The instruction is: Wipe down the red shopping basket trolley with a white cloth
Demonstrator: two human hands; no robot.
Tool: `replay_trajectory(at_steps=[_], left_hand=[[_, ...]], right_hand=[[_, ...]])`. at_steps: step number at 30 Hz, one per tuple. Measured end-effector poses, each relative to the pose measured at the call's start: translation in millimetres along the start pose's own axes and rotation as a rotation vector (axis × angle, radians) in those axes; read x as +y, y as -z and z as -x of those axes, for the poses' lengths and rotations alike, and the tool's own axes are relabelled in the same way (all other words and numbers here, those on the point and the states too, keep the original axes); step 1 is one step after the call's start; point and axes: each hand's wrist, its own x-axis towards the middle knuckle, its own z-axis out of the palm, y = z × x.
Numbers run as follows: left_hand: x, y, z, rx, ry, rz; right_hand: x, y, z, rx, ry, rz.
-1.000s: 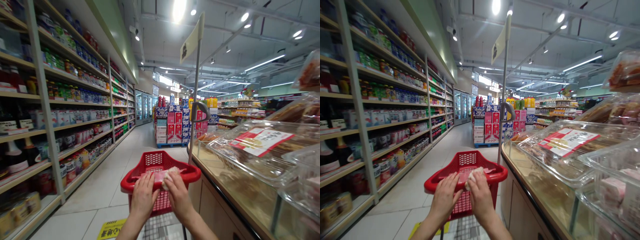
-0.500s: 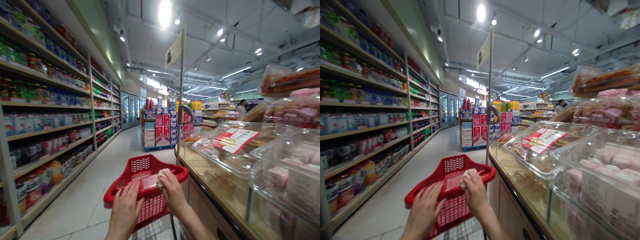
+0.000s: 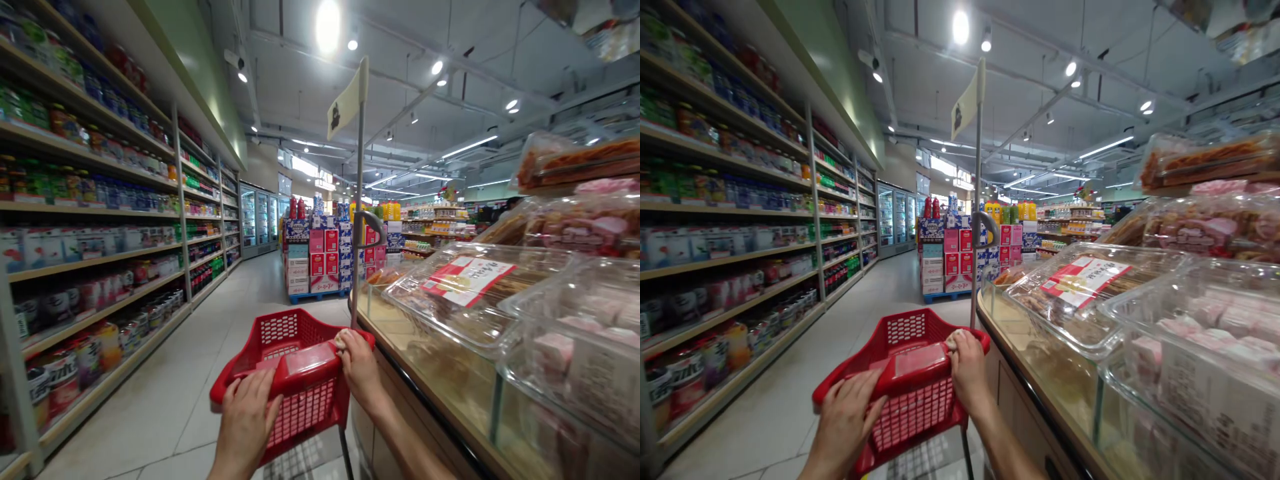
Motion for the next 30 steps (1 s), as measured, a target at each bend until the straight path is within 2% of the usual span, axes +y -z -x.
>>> replay_trajectory(at_steps=[1, 4, 6, 7, 11, 12, 13, 17, 19, 22, 23, 25, 28, 30], left_hand=[[1, 1, 0, -0.009, 0.008, 0.0], [5, 3, -1, -0.034, 0.023, -0.002], [7, 5, -1, -0.055, 0.028, -0.003], [7, 6, 0, -0.064, 0.034, -0.004], [11, 8, 1, -0.065, 0.055, -0.015], [12, 7, 2, -0.059, 0.053, -0.015], [13, 6, 2, -0.053, 0.045, -0.012], [16, 2, 3, -0.04, 0.062, 0.001], [17, 2, 4, -0.042, 0.087, 0.007], [18, 2, 6, -0.048, 0.055, 0.01], [19, 1, 6, -0.046, 0.042, 0.005], [21, 0, 6, -0.038, 0.044, -0.004], [21, 1, 6, -0.04, 0.057, 0.01], [15, 6, 7, -0.063, 0.029, 0.016]], right_hand=[[-5, -4, 1, -0.001, 0.027, -0.007], [-28, -15, 11, -0.03, 0.276, -0.08], [-31, -15, 12, -0.048, 0.368, -0.109], [-26, -13, 10, -0.043, 0.343, -0.097], [-1, -7, 1, 0.028, 0.046, -0.008], [-1, -8, 3, 0.039, 0.031, -0.013], [-6, -11, 6, 0.044, 0.062, -0.031], [-27, -17, 18, -0.032, 0.387, -0.122], [-20, -14, 14, -0.035, 0.36, -0.1], [-4, -8, 6, 0.043, 0.106, -0.017], [-4, -8, 6, 0.055, 0.065, -0.009], [-14, -11, 10, 0.042, 0.124, -0.044], [-27, -13, 17, -0.035, 0.354, -0.141], [-19, -10, 14, -0.037, 0.326, -0.132]])
